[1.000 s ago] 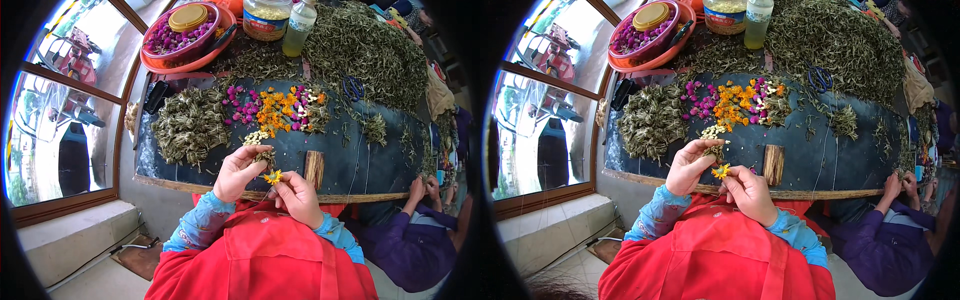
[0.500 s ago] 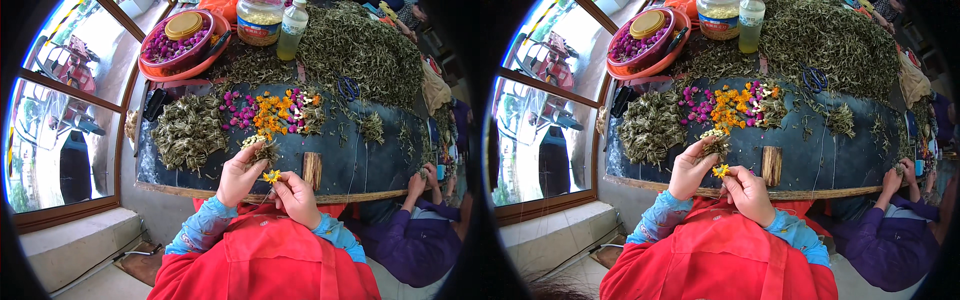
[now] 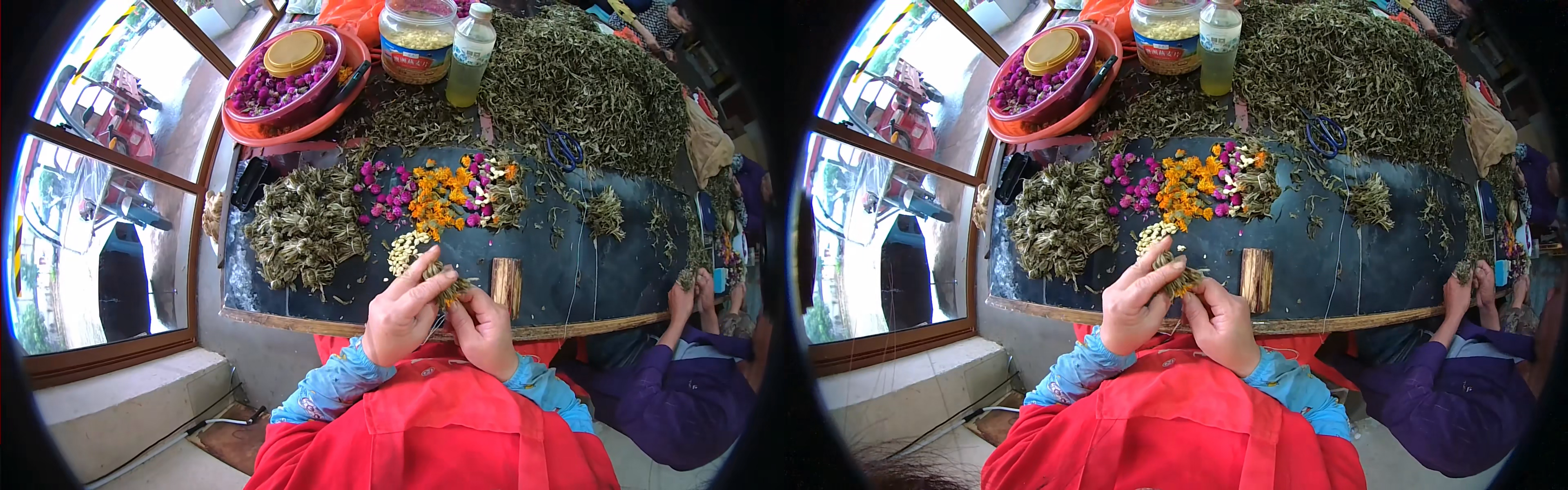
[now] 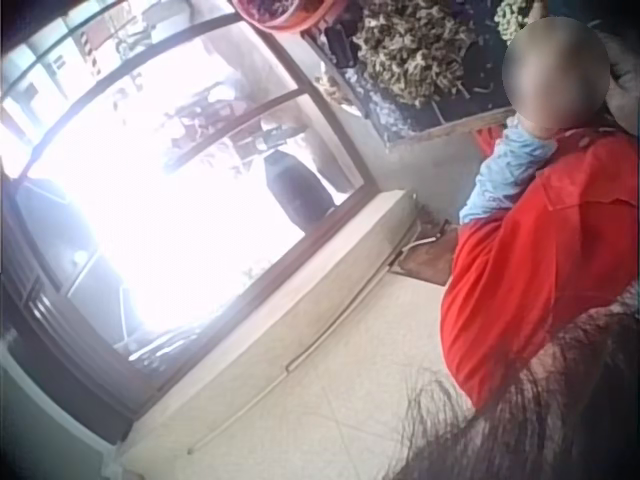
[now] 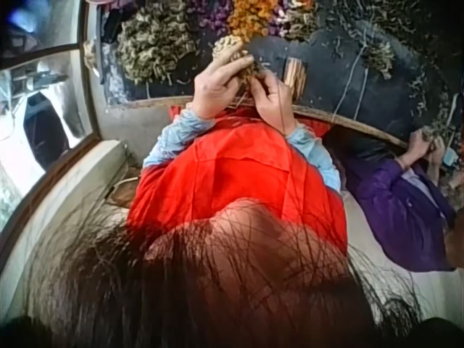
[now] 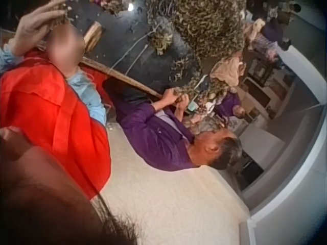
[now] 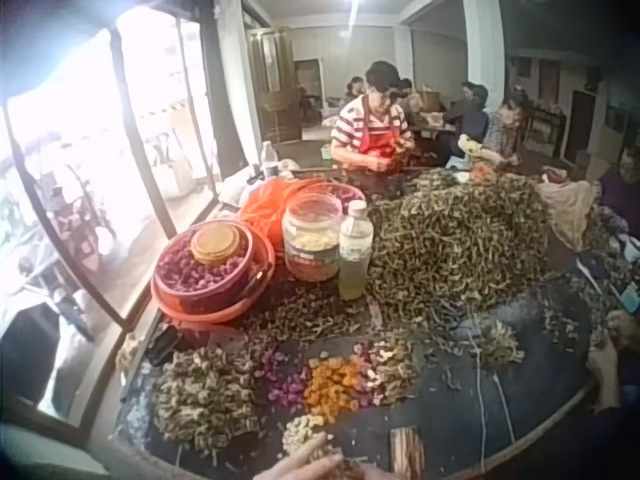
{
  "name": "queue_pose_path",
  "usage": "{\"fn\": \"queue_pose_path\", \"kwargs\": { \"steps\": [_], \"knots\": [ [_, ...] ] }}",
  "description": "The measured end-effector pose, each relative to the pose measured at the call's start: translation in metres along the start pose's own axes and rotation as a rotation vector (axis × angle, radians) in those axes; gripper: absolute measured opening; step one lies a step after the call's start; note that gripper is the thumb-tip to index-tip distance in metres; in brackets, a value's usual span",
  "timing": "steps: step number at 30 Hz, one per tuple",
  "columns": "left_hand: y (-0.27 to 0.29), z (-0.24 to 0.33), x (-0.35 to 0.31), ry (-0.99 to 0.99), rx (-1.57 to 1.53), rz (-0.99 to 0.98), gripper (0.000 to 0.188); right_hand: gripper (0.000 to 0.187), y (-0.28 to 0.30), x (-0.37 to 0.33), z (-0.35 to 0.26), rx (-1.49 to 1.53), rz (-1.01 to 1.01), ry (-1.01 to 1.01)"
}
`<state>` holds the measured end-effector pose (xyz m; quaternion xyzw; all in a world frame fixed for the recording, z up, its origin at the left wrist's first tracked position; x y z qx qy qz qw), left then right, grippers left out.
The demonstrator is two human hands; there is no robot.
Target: The person assembles small bundles of dried herbs and colorful flower petals using a thin string. They pick up a small amount of green herbs, wrap them with string, and tie them into a compact bundle. The process is repeated continuously, with the person occasionally picking up additional flower petals to include in the bundles. The finished bundles are placed on the table to the left.
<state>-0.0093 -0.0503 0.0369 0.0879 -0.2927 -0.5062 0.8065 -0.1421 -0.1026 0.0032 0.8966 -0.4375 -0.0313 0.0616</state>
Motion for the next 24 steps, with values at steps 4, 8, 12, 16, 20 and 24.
{"fn": "queue_pose_path", "kwargs": {
  "steps": [4, 8, 12, 16, 20, 24],
  "knots": [
    [-0.003, 0.003, -0.005, 0.065, 0.021, -0.071, 0.052, 0.003, 0.000, 0.000, 0.001, 0.084, 0.060, 0.015],
    [-0.003, 0.000, -0.012, 0.041, 0.032, -0.049, 0.049, 0.003, -0.004, 0.004, 0.000, 0.071, 0.045, 0.026],
    [0.008, 0.001, -0.010, 0.057, 0.036, -0.066, 0.054, 0.004, -0.010, 0.002, 0.007, 0.186, -0.001, -0.082],
    [0.011, 0.003, -0.008, 0.013, 0.068, -0.007, 0.052, 0.003, -0.009, 0.001, 0.011, 0.230, -0.004, -0.068],
    [0.011, 0.005, -0.008, 0.032, 0.067, -0.016, 0.051, 0.002, -0.009, -0.006, 0.018, 0.259, 0.000, -0.110],
    [0.008, 0.008, -0.011, 0.074, 0.043, -0.041, 0.046, 0.003, -0.008, -0.011, 0.021, 0.256, 0.018, -0.064]
  ]
}}
Point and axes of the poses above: each hand's wrist, its own x-axis towards the middle knuckle, its own y-axis out of the back of the hand, z = x × y, the point moved 7 cm from there along x, towards the middle knuckle, and after that the axes turned 3 degrees about y, right-handed, at the moved point
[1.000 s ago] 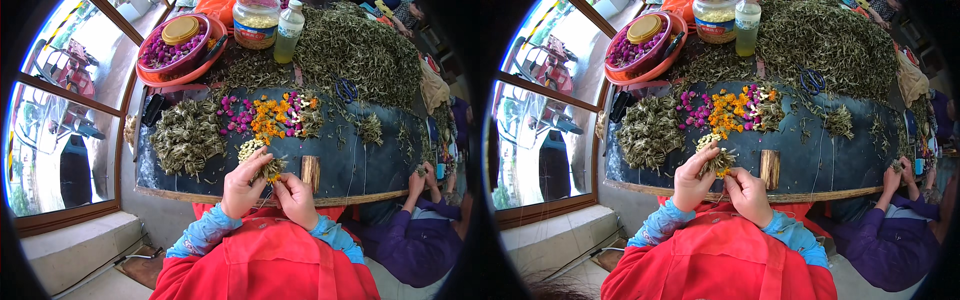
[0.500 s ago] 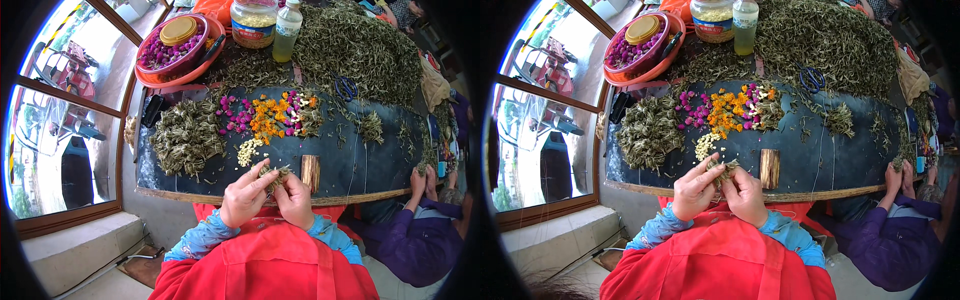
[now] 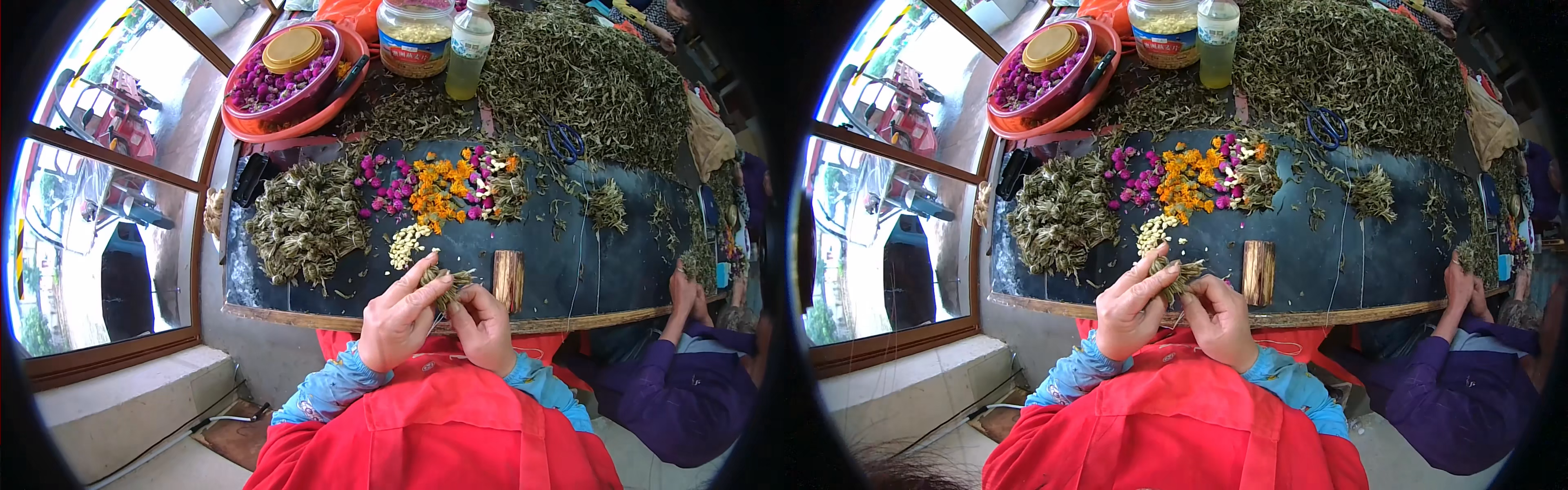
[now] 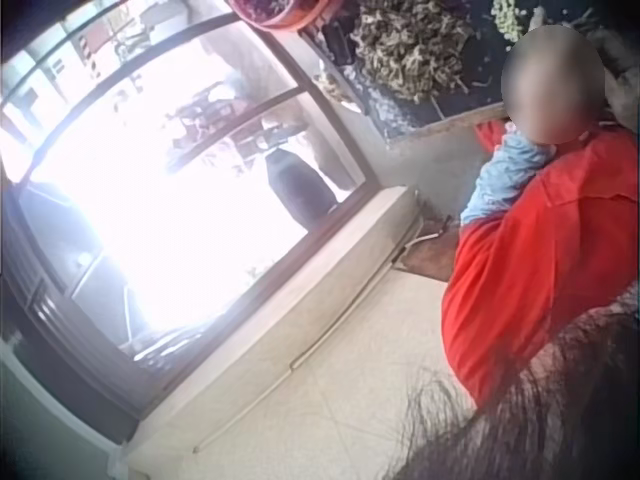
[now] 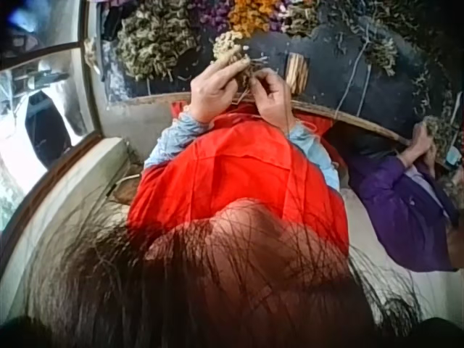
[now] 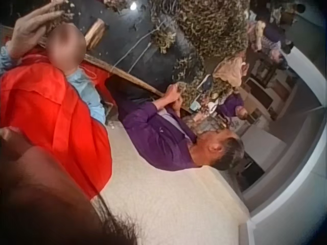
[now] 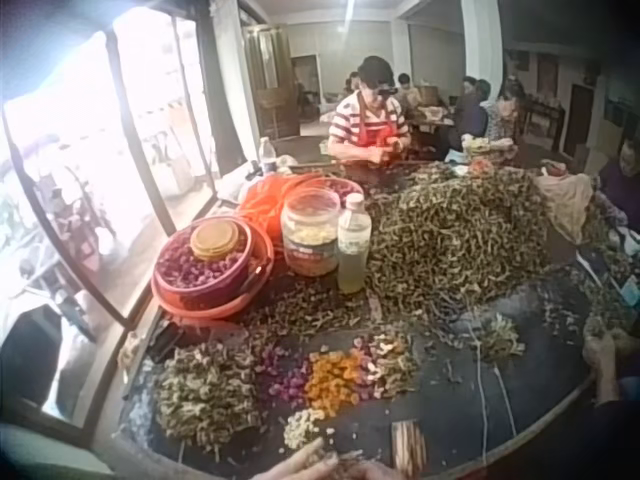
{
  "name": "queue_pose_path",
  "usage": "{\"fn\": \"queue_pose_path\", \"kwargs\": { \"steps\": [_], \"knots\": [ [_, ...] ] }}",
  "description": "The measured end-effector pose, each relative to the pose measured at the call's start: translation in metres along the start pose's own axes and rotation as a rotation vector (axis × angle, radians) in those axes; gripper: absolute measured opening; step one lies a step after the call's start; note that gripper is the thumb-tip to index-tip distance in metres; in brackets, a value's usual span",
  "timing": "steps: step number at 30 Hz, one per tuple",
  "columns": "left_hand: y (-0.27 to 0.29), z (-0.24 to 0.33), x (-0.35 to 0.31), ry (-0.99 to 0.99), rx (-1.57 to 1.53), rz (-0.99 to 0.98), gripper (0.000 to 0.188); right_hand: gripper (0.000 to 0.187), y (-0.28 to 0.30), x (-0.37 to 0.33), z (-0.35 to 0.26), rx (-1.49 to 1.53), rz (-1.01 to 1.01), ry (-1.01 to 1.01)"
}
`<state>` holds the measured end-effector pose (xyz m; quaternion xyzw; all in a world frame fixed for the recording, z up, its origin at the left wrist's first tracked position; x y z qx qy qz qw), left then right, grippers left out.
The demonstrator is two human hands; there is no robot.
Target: The person assembles small bundles of dried herbs and colorful flower petals using a thin string. They pick up a small amount of green herbs, wrap them with string, and tie them into a compact bundle. The process is repeated continuously, with the person occasionally picking up additional flower petals to include in the bundles. The finished bundles are placed on the table to the left.
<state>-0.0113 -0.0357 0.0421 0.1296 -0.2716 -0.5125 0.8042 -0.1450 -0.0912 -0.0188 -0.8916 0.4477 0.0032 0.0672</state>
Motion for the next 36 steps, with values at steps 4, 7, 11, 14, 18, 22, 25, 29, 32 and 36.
{"fn": "queue_pose_path", "kwargs": {
  "steps": [4, 7, 11, 14, 18, 22, 25, 29, 32, 36],
  "knots": [
    [-0.012, -0.003, -0.008, 0.038, -0.109, -0.085, 0.042, 0.010, 0.001, 0.001, 0.002, 0.013, 0.041, 0.086],
    [-0.014, -0.025, -0.012, 0.294, -0.948, -0.292, 0.041, 0.014, -0.004, 0.004, -0.005, 0.179, 0.023, -0.036],
    [-0.026, -0.039, -0.007, 0.588, -1.337, -0.190, 0.048, 0.016, -0.013, 0.006, 0.003, 0.344, -0.113, -0.137],
    [-0.050, -0.031, -0.020, 0.672, -1.278, -0.415, 0.049, 0.019, -0.014, 0.006, 0.007, 0.471, -0.080, -0.186],
    [-0.046, -0.023, -0.014, 0.586, -1.303, -0.350, 0.055, 0.019, -0.016, 0.007, 0.002, 0.395, -0.098, -0.203],
    [-0.050, -0.030, -0.009, 0.613, -1.357, -0.284, 0.052, 0.020, -0.010, 0.012, -0.012, 0.017, 0.023, 0.026],
    [-0.045, -0.027, -0.006, 0.462, -1.041, -0.301, 0.052, 0.020, -0.005, 0.014, -0.014, -0.140, 0.049, 0.123],
    [-0.041, -0.023, -0.003, 0.577, -1.259, -0.381, 0.055, 0.020, -0.001, 0.012, -0.024, -0.267, 0.018, 0.222],
    [-0.040, -0.031, -0.007, 0.558, -1.131, -0.366, 0.059, 0.020, -0.006, 0.013, -0.030, -0.389, -0.004, 0.291],
    [-0.039, -0.025, -0.005, 0.496, -1.171, -0.392, 0.058, 0.020, -0.006, 0.013, -0.027, -0.213, 0.026, 0.199]
  ]
}}
Point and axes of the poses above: each hand's wrist, its own x-axis towards the middle knuckle, its own y-axis out of the back of the hand, z = x × y, the point moved 7 cm from there along x, towards the middle knuckle, and after that the axes turned 3 degrees about y, right-handed, at the moved point
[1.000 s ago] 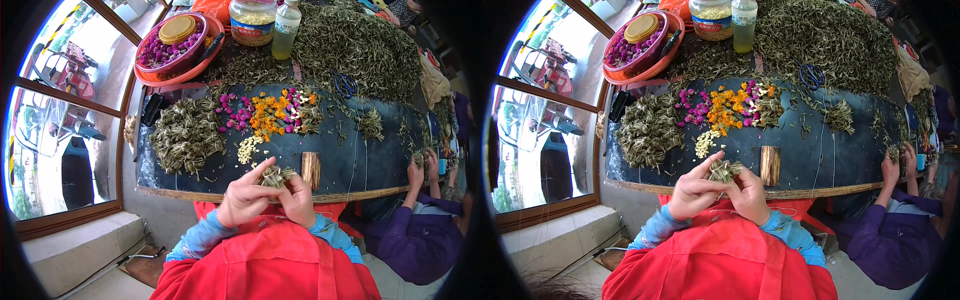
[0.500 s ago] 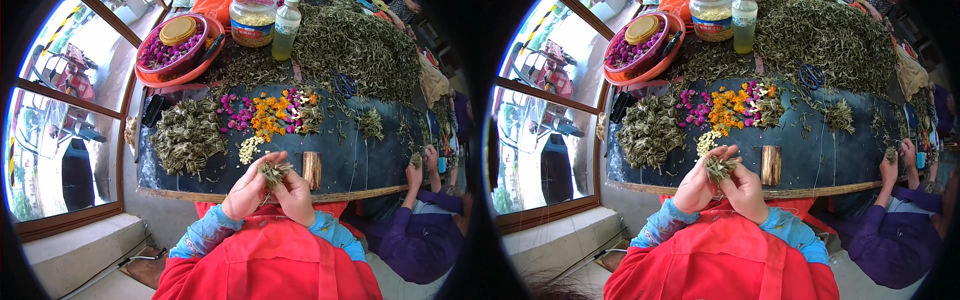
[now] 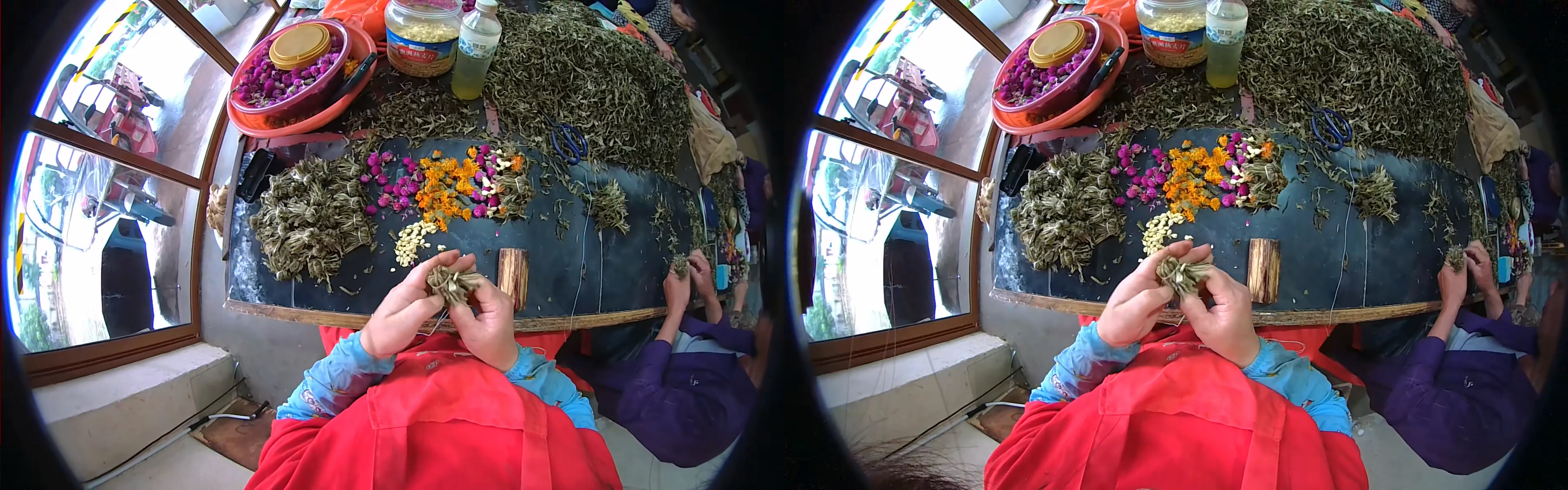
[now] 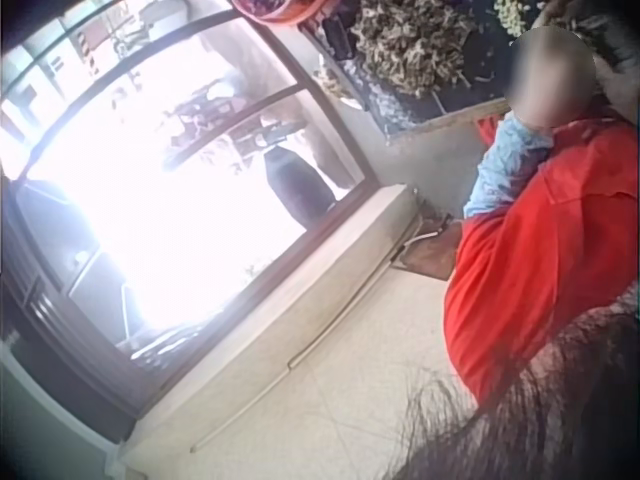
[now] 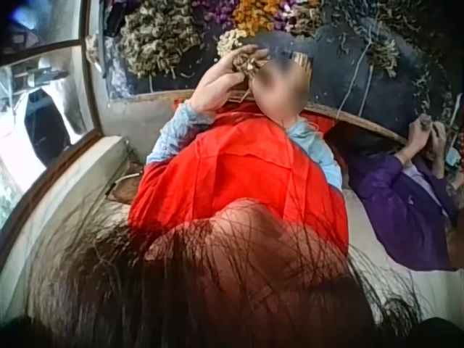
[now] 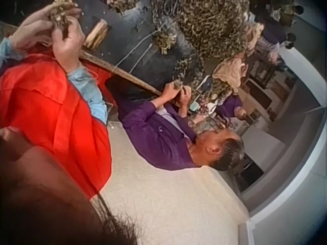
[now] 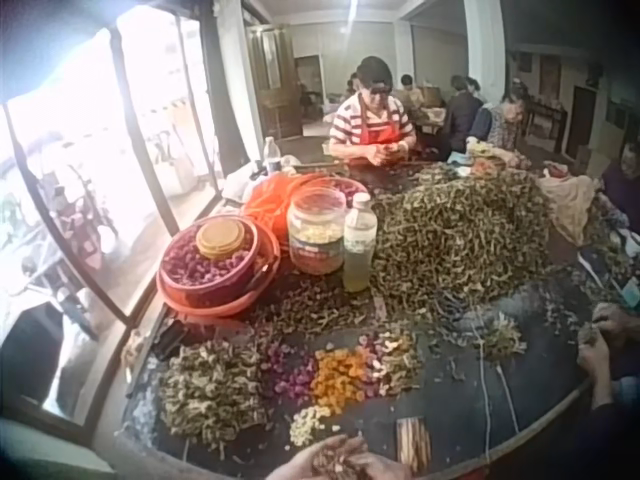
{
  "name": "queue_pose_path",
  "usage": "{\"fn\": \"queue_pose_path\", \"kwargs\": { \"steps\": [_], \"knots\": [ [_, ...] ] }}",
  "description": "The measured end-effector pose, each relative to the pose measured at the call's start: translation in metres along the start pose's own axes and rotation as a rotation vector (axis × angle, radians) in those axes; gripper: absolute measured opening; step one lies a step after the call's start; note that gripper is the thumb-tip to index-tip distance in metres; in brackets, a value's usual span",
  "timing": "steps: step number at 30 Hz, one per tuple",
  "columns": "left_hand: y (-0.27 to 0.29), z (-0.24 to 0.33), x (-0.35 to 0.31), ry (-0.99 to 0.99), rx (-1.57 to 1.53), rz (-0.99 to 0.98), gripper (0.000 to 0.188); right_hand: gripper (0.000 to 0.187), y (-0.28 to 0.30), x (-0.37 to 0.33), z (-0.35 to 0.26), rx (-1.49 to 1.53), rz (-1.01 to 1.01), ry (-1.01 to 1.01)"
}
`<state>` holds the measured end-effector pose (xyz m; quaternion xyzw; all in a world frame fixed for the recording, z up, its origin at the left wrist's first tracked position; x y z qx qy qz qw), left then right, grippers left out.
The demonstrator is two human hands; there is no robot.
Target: The person assembles small bundles of dried herbs and colorful flower petals using a thin string. They pick up a small amount of green herbs, wrap them with string, and tie them into a compact bundle. The process is repeated continuously, with the person occasionally picking up additional flower petals to include in the bundles. The finished bundles are placed on the table to the left.
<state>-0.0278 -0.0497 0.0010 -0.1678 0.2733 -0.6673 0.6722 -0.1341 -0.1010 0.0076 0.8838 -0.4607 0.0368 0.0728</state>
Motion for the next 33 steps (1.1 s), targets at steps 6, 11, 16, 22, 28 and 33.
{"fn": "queue_pose_path", "kwargs": {
  "steps": [6, 11, 16, 22, 28, 33],
  "knots": [
    [0.009, 0.000, -0.002, -0.015, -0.262, -0.005, 0.052, 0.015, -0.002, 0.001, 0.005, 0.116, -0.071, -0.081],
    [0.006, 0.025, -0.004, -0.245, 0.606, -0.020, 0.046, 0.019, 0.026, 0.014, -0.021, -0.121, 0.158, 0.194],
    [0.007, 0.029, -0.011, -0.350, 0.634, 0.111, 0.041, 0.014, 0.014, 0.013, 0.001, -0.035, -0.010, -0.048],
    [0.008, 0.033, -0.012, -0.336, 0.576, 0.086, 0.038, 0.020, 0.018, 0.018, -0.041, -0.135, 0.109, 0.235],
    [0.008, 0.023, -0.014, -0.278, 0.280, 0.100, 0.036, 0.017, 0.022, 0.017, -0.040, -0.338, 0.126, 0.309],
    [0.010, 0.021, -0.015, -0.191, 0.280, 0.101, 0.035, 0.016, 0.016, 0.028, -0.061, -0.245, 0.012, 0.411]
  ]
}}
Point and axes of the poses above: each hand's wrist, its own x-axis towards the middle knuckle, its own y-axis out of the back of the hand, z = x × y, the point moved 7 cm from there along x, towards the middle knuckle, and after that the axes turned 3 degrees about y, right-handed, at the moved point
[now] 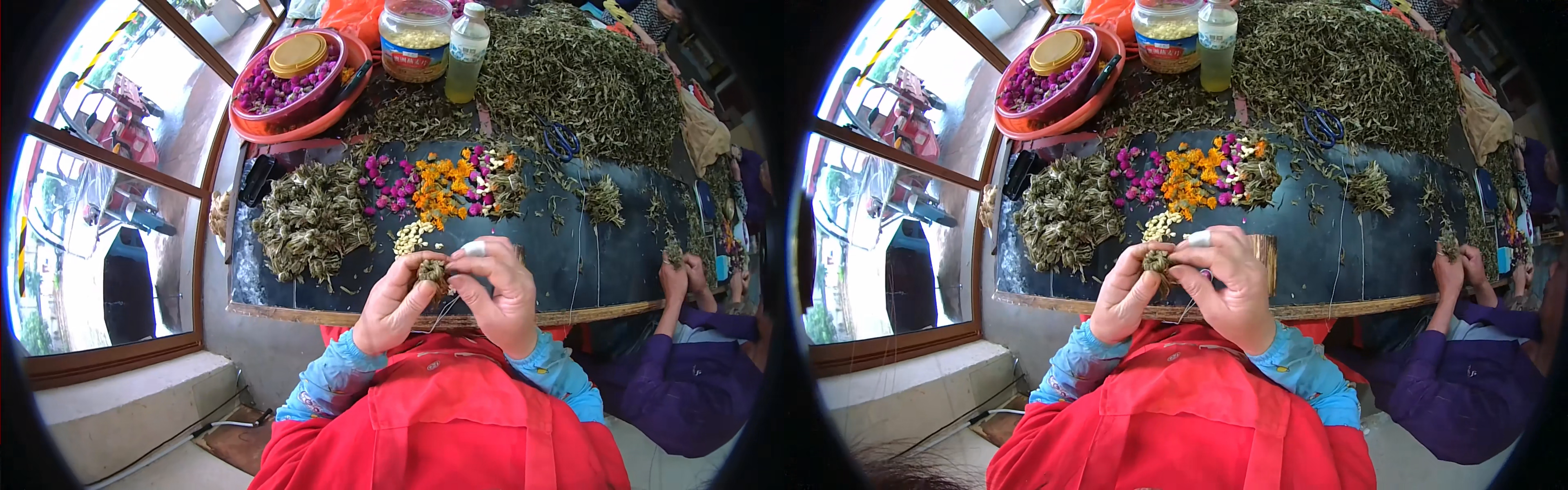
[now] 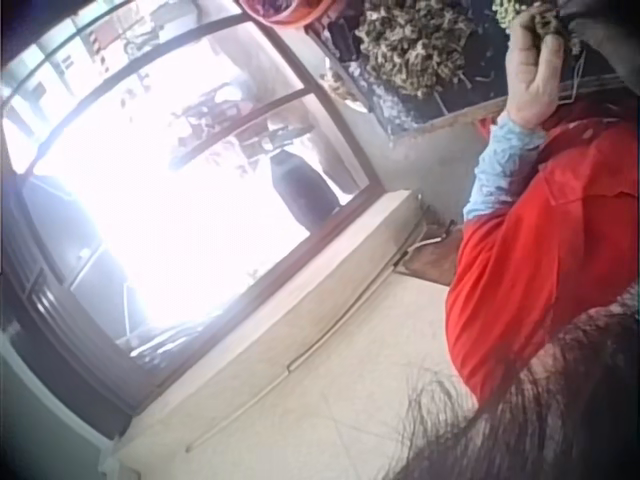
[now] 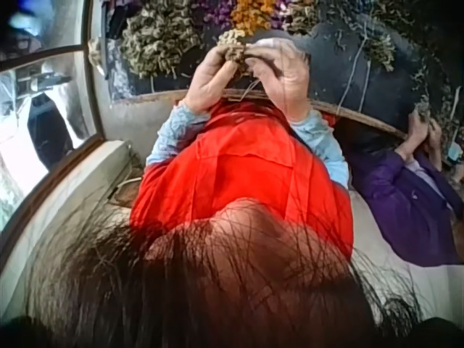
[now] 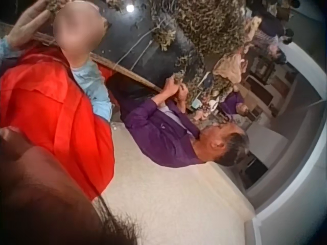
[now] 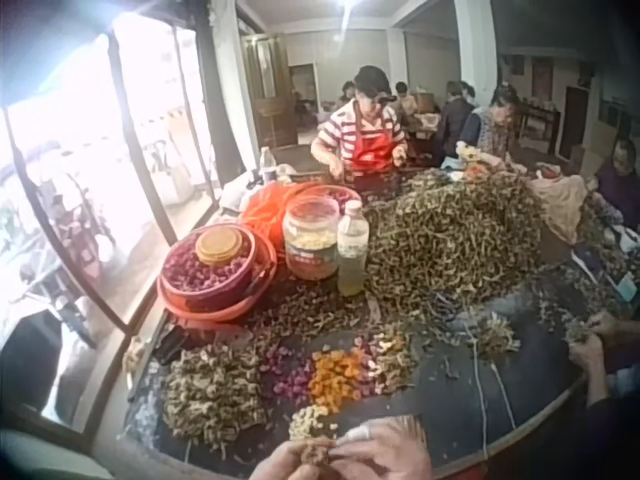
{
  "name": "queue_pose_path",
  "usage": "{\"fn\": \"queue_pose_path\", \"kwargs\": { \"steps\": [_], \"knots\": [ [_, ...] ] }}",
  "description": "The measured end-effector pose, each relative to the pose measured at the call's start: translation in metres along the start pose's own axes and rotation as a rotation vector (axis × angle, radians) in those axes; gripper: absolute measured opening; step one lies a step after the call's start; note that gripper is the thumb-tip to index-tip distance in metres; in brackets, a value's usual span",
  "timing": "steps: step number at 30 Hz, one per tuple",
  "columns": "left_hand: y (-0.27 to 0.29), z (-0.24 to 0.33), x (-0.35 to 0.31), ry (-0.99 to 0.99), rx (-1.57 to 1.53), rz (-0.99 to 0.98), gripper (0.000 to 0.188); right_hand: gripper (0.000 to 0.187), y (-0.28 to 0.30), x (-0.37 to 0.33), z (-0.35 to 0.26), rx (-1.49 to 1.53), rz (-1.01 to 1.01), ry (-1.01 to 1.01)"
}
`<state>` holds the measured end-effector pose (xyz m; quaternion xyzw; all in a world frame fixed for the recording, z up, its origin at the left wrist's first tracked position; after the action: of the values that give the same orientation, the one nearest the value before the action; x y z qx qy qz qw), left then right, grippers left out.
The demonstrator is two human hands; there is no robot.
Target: The person assembles small bundles of dried herbs and colorful flower petals using a thin string. They pick up a small amount of green herbs, wrap them with string, and tie them into a compact bundle. The process is repeated continuously, with the person occasionally picking up additional flower petals to include in the bundles. The finished bundles are placed on the table to the left.
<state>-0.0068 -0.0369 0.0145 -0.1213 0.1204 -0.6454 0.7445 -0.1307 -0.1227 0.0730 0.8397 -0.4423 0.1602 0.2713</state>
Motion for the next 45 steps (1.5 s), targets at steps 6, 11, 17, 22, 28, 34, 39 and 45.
{"fn": "queue_pose_path", "kwargs": {
  "steps": [6, 11, 17, 22, 28, 34, 39, 45],
  "knots": [
    [-0.001, 0.011, 0.005, -0.031, -0.031, -0.063, 0.039, 0.013, -0.006, 0.002, 0.001, 0.044, -0.007, -0.057],
    [-0.001, 0.011, 0.010, 0.118, -0.090, -0.108, 0.035, 0.014, -0.008, 0.013, -0.006, 0.043, 0.040, 0.007],
    [-0.007, 0.016, 0.026, 0.067, -0.321, -0.105, 0.043, 0.006, -0.016, 0.027, -0.003, 0.477, 0.149, -0.221],
    [-0.008, 0.014, 0.030, 0.121, -0.449, -0.077, 0.041, 0.010, -0.018, 0.043, 0.004, 0.598, 0.160, -0.266],
    [-0.002, -0.015, 0.025, 0.276, -0.394, -0.068, 0.036, 0.012, -0.013, 0.045, 0.018, 0.698, 0.259, -0.337],
    [-0.004, -0.026, 0.022, 0.311, -0.238, -0.094, 0.040, 0.011, -0.006, 0.038, 0.017, 0.814, 0.338, -0.336],
    [0.002, 0.000, 0.023, 0.184, 0.268, -0.013, 0.024, 0.010, 0.020, 0.018, 0.024, 0.717, 0.417, -0.313],
    [0.141, 0.040, -0.026, 0.113, 0.031, 0.578, 0.026, 0.008, 0.157, -0.071, -0.005, -0.507, 0.636, 0.198]
  ]
}}
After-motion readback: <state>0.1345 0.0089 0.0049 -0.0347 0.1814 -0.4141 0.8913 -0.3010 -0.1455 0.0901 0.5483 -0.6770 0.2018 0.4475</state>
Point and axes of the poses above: each hand's wrist, its own x-axis towards the middle knuckle, its own y-axis out of the back of the hand, z = x × y, the point moved 7 cm from there along x, towards the middle knuckle, and after that the axes turned 3 degrees about y, right-handed, at the moved point
